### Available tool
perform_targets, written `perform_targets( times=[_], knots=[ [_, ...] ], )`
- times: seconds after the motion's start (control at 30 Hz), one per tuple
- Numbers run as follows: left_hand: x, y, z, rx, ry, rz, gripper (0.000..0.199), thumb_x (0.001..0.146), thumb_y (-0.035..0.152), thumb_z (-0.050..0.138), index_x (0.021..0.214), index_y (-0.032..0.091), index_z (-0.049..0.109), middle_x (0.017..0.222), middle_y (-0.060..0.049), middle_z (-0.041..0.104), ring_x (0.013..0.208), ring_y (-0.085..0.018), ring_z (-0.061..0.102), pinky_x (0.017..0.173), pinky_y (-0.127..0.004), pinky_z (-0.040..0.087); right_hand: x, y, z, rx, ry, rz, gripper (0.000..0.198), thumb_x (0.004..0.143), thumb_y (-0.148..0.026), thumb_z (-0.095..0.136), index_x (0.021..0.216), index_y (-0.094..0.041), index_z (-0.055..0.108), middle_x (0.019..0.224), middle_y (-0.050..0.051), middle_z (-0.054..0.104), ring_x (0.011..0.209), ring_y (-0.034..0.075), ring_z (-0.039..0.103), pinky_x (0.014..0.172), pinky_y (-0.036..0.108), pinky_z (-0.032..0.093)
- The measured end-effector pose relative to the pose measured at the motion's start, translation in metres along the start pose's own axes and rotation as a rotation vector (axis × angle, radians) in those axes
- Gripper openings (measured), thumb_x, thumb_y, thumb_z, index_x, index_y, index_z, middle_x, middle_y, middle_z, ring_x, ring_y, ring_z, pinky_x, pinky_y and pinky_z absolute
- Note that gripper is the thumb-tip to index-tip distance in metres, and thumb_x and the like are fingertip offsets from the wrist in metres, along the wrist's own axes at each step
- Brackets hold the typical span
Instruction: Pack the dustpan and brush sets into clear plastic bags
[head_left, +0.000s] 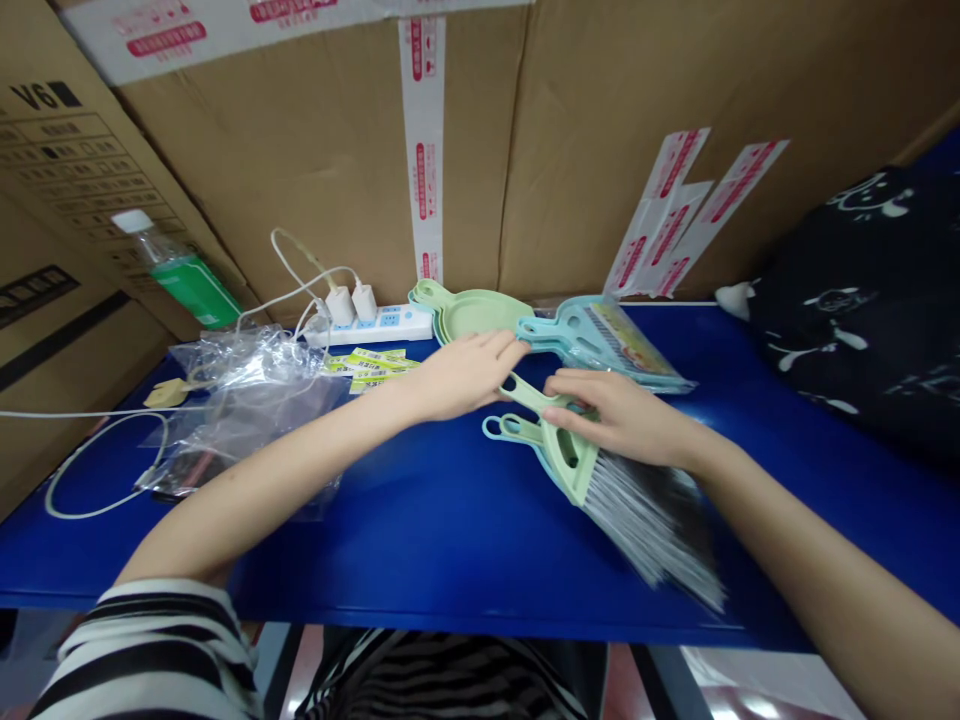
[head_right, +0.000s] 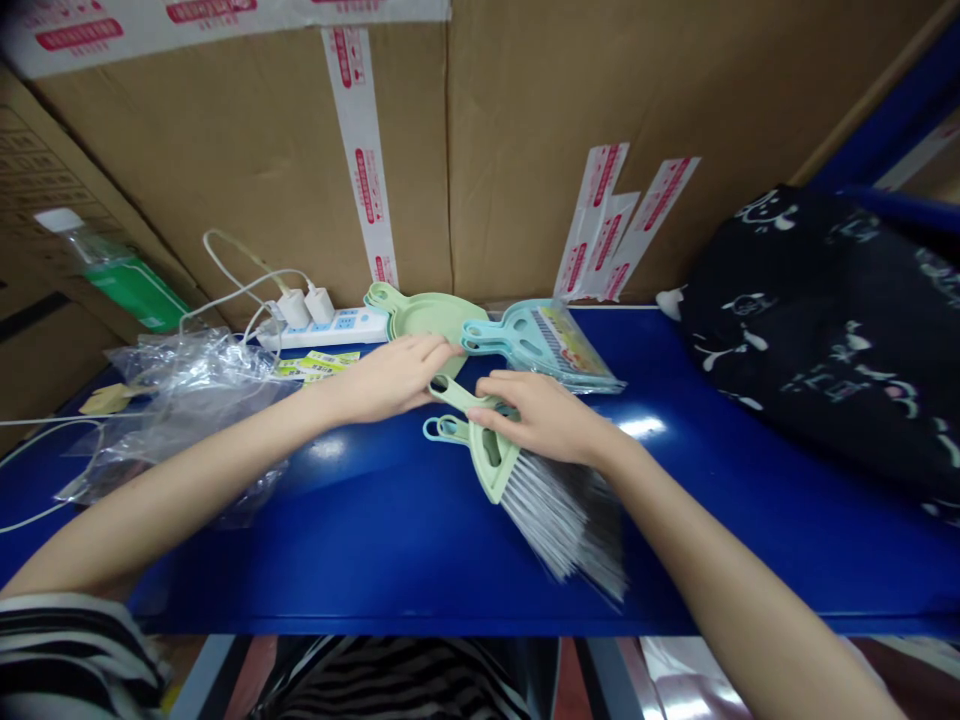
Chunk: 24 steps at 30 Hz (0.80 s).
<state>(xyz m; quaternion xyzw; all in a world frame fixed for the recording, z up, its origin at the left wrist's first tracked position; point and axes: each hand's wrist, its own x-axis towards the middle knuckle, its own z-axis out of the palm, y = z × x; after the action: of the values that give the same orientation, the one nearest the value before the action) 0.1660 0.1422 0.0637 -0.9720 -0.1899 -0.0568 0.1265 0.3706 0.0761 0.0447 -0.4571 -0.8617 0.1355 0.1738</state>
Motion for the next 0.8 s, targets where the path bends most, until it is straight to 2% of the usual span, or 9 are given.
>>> perform_targets(
  times=[0.03,0.1,0.17,0.23,0.33,0.43,0.6,0.8],
  knots=[
    [-0.001,-0.006,0.000,0.014,-0.006,-0.022,0.038,0.092,0.025,0.058,0.125,0.007,0.049,0.115,-0.016,0.064,0.108,-0.025,0.062,0.088,-0.035,0.049,0.000,-0.001,0.000,-0.001,0.000,0.006,0.039,0.094,-0.054,0.032,0.069,-0.024,0.039,0.067,0.003,0.051,0.062,0.020,0.052,0.060,0.032,0.038],
    [-0.003,-0.018,0.001,0.056,-0.084,-0.044,0.032,0.093,0.021,0.056,0.121,0.007,0.054,0.114,-0.016,0.066,0.105,-0.024,0.064,0.087,-0.034,0.049,0.000,-0.001,-0.001,-0.015,0.004,0.009,0.038,0.094,-0.053,0.032,0.068,-0.025,0.036,0.065,0.001,0.049,0.060,0.019,0.050,0.058,0.030,0.036],
    [-0.003,-0.027,0.004,0.102,-0.186,-0.043,0.020,0.093,0.012,0.052,0.110,0.009,0.062,0.105,-0.013,0.070,0.098,-0.022,0.067,0.084,-0.032,0.049,0.000,-0.002,0.000,-0.033,-0.002,0.010,0.038,0.094,-0.053,0.032,0.068,-0.024,0.036,0.065,0.001,0.048,0.060,0.019,0.049,0.058,0.030,0.034],
    [-0.002,-0.030,0.009,0.151,-0.235,-0.029,0.019,0.091,0.006,0.050,0.098,0.011,0.067,0.091,-0.009,0.072,0.090,-0.020,0.069,0.079,-0.031,0.048,0.000,-0.002,0.002,-0.046,-0.018,0.015,0.038,0.094,-0.053,0.032,0.069,-0.024,0.036,0.065,0.001,0.048,0.060,0.018,0.049,0.058,0.030,0.033],
    [0.002,-0.031,0.015,0.228,-0.180,0.018,0.019,0.089,0.005,0.053,0.083,0.013,0.070,0.076,-0.006,0.070,0.079,-0.019,0.069,0.075,-0.031,0.046,0.000,-0.003,0.005,-0.055,-0.042,0.017,0.038,0.094,-0.052,0.031,0.068,-0.024,0.035,0.066,0.001,0.048,0.059,0.018,0.048,0.057,0.029,0.032],
    [0.005,-0.032,0.015,0.276,-0.134,0.068,0.018,0.086,0.005,0.058,0.075,0.014,0.069,0.071,-0.005,0.069,0.070,-0.017,0.067,0.072,-0.031,0.045,0.000,-0.004,0.006,-0.054,-0.046,0.010,0.038,0.095,-0.051,0.031,0.068,-0.024,0.035,0.066,0.001,0.047,0.058,0.017,0.047,0.057,0.029,0.033],
    [0.008,-0.036,0.006,0.294,-0.094,0.099,0.017,0.086,0.008,0.061,0.072,0.015,0.069,0.065,-0.002,0.066,0.064,-0.017,0.064,0.066,-0.033,0.042,0.000,-0.004,0.006,-0.068,-0.025,-0.001,0.038,0.096,-0.050,0.030,0.069,-0.024,0.037,0.067,0.001,0.048,0.059,0.017,0.048,0.057,0.028,0.033],
    [-0.003,-0.037,-0.005,0.357,-0.019,0.126,0.017,0.087,0.009,0.061,0.073,0.017,0.068,0.066,-0.001,0.064,0.067,-0.017,0.061,0.064,-0.031,0.041,0.000,-0.003,0.007,-0.086,-0.018,-0.011,0.040,0.097,-0.051,0.029,0.069,-0.024,0.038,0.067,0.001,0.049,0.059,0.017,0.049,0.058,0.028,0.034]
  ],
)
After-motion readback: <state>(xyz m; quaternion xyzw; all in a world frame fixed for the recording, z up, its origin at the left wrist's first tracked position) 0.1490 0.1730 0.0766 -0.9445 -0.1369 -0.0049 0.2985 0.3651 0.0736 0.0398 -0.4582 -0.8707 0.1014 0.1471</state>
